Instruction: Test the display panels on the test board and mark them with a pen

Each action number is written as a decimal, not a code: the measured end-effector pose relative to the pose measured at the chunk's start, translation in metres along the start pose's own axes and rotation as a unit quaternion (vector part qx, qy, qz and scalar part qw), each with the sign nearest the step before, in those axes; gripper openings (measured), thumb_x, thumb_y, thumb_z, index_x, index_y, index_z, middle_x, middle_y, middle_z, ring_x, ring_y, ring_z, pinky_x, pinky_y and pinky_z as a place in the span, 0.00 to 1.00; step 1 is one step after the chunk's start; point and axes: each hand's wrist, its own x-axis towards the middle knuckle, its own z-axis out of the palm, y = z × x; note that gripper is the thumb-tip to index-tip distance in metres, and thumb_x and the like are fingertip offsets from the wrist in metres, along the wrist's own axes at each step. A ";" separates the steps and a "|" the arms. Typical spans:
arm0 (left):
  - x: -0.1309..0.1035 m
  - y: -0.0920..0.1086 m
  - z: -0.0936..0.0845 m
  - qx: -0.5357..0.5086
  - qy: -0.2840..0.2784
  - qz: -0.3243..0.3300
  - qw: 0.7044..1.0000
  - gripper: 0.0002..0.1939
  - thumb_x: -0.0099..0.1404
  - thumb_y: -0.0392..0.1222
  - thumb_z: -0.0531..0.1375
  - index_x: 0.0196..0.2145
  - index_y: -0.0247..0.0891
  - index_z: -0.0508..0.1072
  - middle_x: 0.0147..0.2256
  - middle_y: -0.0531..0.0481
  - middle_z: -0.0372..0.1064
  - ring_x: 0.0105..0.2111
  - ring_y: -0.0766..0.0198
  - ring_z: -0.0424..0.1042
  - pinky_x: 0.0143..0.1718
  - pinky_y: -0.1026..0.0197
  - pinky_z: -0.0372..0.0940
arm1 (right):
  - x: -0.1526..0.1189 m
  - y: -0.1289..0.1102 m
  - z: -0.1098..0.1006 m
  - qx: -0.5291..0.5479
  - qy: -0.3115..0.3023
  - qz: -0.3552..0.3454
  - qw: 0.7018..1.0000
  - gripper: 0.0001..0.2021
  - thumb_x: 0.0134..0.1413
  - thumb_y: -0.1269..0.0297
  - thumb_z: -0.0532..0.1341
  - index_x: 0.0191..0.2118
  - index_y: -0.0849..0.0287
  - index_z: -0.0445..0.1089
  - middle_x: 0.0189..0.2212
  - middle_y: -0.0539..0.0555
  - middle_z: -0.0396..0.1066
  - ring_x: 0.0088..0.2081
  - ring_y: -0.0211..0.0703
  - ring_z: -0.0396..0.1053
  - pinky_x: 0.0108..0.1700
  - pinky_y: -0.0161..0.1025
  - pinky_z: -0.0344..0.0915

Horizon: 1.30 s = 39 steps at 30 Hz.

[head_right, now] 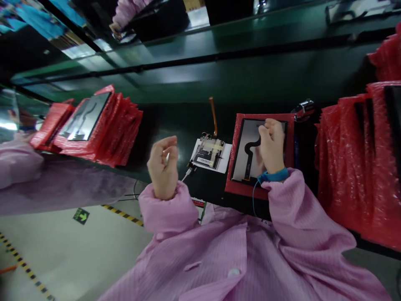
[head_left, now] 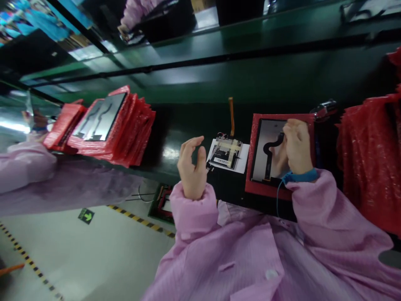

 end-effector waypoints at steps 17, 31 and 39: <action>0.000 -0.091 -0.023 0.198 -0.366 -0.038 0.909 0.12 0.66 0.51 0.62 0.36 0.40 0.73 0.35 0.49 0.73 0.32 0.60 0.73 0.36 0.57 0.69 | -0.051 -0.066 0.069 -0.221 -0.301 -0.140 0.917 0.08 0.61 0.68 0.57 0.43 0.58 0.72 0.39 0.56 0.74 0.38 0.48 0.71 0.42 0.46 0.66; -0.037 -0.076 -0.022 0.102 -0.306 -0.056 0.945 0.08 0.69 0.40 0.59 0.31 0.40 0.69 0.30 0.50 0.74 0.30 0.61 0.73 0.33 0.59 0.67 | -0.082 -0.051 0.117 -0.317 -0.356 -0.458 0.751 0.16 0.60 0.66 0.62 0.53 0.60 0.73 0.67 0.65 0.57 0.64 0.66 0.56 0.62 0.61 0.58; -0.039 -0.068 -0.019 0.032 -0.319 -0.141 0.937 0.10 0.70 0.43 0.55 0.33 0.38 0.72 0.29 0.50 0.75 0.29 0.63 0.72 0.35 0.61 0.67 | -0.081 -0.043 0.120 -0.324 -0.327 -0.524 0.716 0.15 0.65 0.68 0.56 0.53 0.63 0.73 0.63 0.60 0.67 0.62 0.60 0.61 0.62 0.56 0.60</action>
